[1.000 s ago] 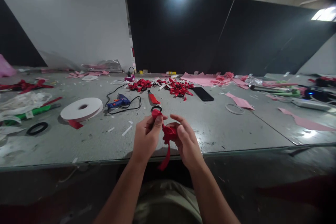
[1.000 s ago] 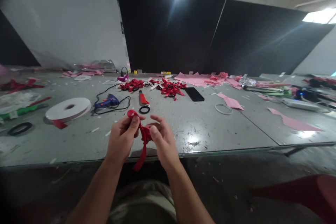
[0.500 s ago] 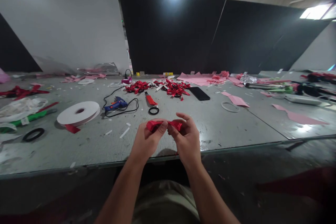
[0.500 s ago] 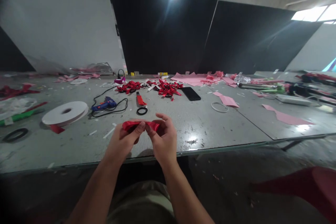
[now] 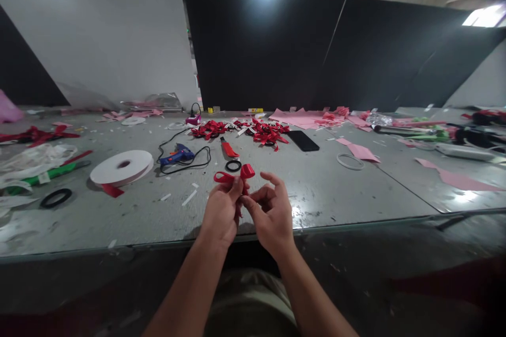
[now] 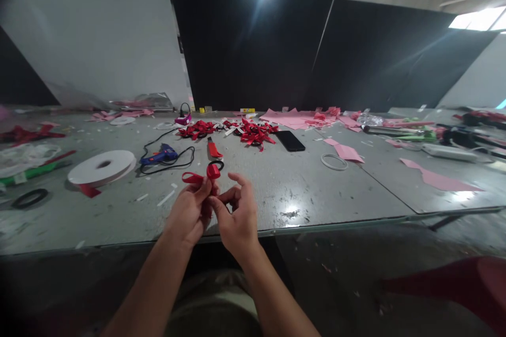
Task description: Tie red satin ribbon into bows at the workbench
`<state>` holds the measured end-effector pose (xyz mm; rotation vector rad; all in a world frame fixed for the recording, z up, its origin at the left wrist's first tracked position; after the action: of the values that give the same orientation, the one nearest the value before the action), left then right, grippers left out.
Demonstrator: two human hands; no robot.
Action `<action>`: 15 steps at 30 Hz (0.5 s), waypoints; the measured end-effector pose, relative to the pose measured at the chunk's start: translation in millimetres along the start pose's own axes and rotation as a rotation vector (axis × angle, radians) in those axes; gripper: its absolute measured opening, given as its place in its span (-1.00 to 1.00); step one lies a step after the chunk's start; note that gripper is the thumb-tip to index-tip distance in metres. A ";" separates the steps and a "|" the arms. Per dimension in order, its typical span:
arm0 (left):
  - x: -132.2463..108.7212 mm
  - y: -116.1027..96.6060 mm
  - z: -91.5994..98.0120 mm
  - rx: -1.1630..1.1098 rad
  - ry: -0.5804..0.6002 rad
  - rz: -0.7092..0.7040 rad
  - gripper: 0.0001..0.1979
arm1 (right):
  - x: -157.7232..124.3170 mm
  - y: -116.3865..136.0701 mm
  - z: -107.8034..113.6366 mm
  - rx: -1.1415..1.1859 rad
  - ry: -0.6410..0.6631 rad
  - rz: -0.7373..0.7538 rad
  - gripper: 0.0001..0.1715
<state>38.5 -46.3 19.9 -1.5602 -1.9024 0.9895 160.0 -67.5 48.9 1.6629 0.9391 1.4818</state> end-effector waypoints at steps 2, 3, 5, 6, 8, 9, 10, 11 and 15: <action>0.4 3.1 -1.7 -0.033 0.028 0.022 -0.52 | -1.1 3.5 -1.9 -0.012 0.013 0.051 -0.47; 0.5 4.7 -2.7 -0.050 0.043 0.035 -0.54 | -1.9 4.9 -3.1 -0.012 0.020 0.073 -0.48; 0.2 6.8 -4.3 -0.086 0.060 0.054 -0.57 | -3.5 6.3 -5.7 -0.007 0.033 0.101 -0.50; 0.0 7.1 -4.8 -0.102 0.062 0.057 -0.59 | -4.2 6.3 -6.6 -0.004 0.037 0.107 -0.50; -0.3 7.3 -5.4 -0.119 0.062 0.054 -0.59 | -4.5 5.7 -6.6 0.005 0.032 0.107 -0.50; -0.4 7.7 -5.5 -0.118 0.063 0.052 -0.58 | -3.8 5.0 -5.9 0.011 0.029 0.099 -0.50; -0.6 8.2 -5.2 -0.107 0.062 0.051 -0.58 | -2.6 4.2 -5.3 0.019 0.032 0.085 -0.49; -0.8 7.8 -4.0 -0.084 0.056 0.041 -0.57 | -1.0 3.4 -5.0 0.033 0.042 0.066 -0.48; -5.0 -6.9 -6.1 0.175 0.120 -0.096 -0.67 | 5.9 0.6 -7.5 0.062 0.135 -0.042 -0.53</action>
<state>40.0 -50.3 29.5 -1.3844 -1.7423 0.9703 153.1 -62.3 52.9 1.5923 1.0961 1.5666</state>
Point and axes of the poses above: each hand's wrist, its own x-axis towards the middle knuckle, its own z-axis out of the back of the hand, y = z × x, the point moved 10 cm from there along x, towards the middle knuckle, and after that the axes turned 1 degree about -y, right-handed, at the moved point
